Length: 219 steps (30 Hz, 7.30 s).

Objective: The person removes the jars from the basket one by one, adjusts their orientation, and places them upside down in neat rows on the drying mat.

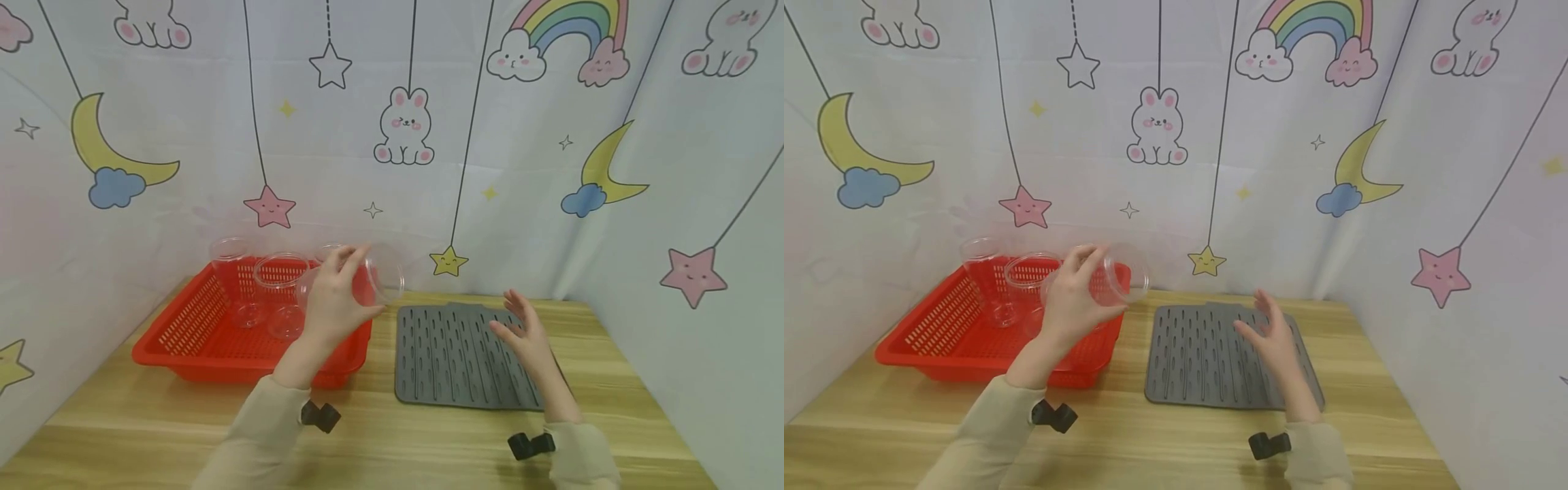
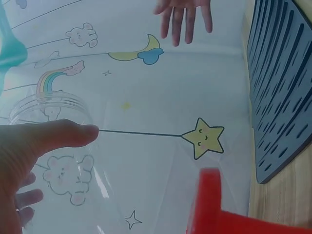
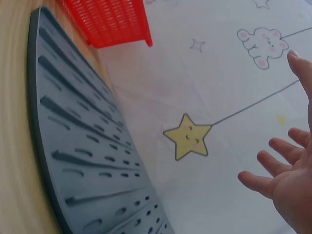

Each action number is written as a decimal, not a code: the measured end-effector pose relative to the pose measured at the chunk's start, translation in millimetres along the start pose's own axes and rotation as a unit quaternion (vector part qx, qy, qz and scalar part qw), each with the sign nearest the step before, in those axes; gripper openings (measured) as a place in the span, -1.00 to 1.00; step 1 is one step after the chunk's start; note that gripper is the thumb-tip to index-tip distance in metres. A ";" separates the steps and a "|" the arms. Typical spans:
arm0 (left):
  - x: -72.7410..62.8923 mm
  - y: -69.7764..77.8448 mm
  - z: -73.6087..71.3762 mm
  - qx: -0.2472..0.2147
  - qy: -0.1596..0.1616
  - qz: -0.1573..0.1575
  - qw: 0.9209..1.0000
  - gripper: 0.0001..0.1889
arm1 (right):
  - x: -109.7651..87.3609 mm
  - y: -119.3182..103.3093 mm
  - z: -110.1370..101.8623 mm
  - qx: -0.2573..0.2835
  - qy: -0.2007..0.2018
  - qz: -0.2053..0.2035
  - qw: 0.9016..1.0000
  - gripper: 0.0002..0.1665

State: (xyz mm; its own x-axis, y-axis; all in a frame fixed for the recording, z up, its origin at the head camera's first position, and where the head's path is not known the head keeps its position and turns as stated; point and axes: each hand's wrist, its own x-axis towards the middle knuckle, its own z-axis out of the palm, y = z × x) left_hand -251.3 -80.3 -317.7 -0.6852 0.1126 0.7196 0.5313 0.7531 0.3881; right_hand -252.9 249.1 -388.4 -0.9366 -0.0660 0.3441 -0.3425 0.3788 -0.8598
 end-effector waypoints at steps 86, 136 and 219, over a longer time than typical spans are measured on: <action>-29.3 57.0 115.3 -0.689 0.036 -0.322 0.649 0.49 | -1.0 -4.6 11.5 0.264 -0.029 -0.004 0.964 -0.10; 8.8 66.3 152.1 -0.751 -0.068 -0.332 0.566 -0.19 | -1.1 29.1 -37.1 0.215 0.050 0.026 0.975 -0.29; 50.0 128.3 260.6 -0.419 -0.277 -0.298 0.812 0.19 | -35.9 118.9 -81.0 0.143 0.064 0.248 0.956 -0.29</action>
State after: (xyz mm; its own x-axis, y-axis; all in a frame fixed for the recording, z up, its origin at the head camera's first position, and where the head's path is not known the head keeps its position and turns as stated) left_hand -347.2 190.9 -382.0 -0.9404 0.3395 -0.0185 0.0172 0.1020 0.9946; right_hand -254.1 371.3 -472.5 -0.9786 0.1763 -0.1061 0.1191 0.0648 -0.9908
